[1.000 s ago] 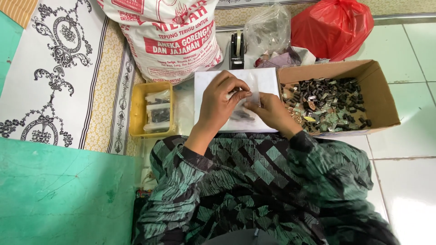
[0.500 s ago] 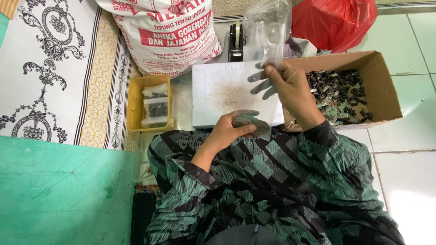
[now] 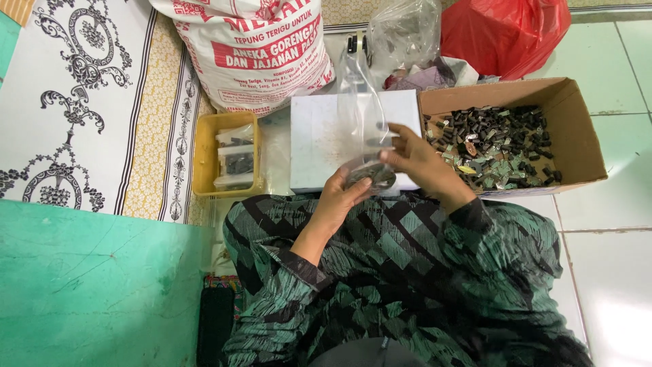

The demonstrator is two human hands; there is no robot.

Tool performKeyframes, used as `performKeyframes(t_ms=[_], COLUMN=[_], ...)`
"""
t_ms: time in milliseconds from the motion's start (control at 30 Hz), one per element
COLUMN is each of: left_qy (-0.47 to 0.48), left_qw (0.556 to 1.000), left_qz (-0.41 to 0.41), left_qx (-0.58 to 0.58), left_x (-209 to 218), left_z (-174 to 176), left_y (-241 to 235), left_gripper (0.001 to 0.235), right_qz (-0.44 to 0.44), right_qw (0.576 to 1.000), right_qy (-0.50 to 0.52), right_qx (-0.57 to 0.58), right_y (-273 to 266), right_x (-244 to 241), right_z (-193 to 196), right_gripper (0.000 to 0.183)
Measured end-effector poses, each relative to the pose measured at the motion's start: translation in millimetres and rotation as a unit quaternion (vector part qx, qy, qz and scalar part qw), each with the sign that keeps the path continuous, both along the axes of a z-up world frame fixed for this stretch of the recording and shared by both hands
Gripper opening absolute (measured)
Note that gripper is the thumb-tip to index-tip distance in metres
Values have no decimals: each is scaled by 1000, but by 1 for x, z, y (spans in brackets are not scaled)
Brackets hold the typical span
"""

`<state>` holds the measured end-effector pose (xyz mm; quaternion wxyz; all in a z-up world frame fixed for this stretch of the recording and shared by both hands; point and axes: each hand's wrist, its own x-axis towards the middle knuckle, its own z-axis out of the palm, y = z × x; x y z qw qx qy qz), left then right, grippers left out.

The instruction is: The person assembles small metal buttons by hand, attaching black plastic backs to the button fronts. They then place the assembled buttons into a small plastic bag and wipe their hands with a tissue.

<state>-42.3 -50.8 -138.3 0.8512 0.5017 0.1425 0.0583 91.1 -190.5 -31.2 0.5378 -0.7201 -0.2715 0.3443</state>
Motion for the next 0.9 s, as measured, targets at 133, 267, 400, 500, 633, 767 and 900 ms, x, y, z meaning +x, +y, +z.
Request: performKeyframes(t_ms=[133, 267, 400, 500, 633, 767, 900], left_qy=[-18, 24, 132, 134, 111, 56, 23], left_qw=[1000, 998, 968, 947, 926, 833, 717], left_qz=[16, 26, 50, 47, 100, 84, 11], left_qx=[-19, 49, 207, 287, 348, 544, 696], left_x=[6, 22, 43, 67, 54, 46, 46], left_z=[-19, -16, -12, -79, -43, -43, -60], left_y=[8, 11, 22, 58, 50, 43, 37], left_gripper=[53, 51, 73, 78, 75, 45, 21], right_qz=[13, -65, -94, -64, -58, 59, 89], right_qw=[999, 995, 993, 936, 874, 843, 828], right_qy=[5, 16, -58, -308, -454, -510, -514], right_qx=[44, 79, -31, -157, -160, -163, -206], right_y=[-6, 2, 7, -1, -4, -2, -4], right_x=[-13, -13, -9, 6, 0, -6, -8], right_z=[-49, -70, -73, -109, -119, -133, -143], right_gripper=[64, 56, 57, 65, 62, 55, 55])
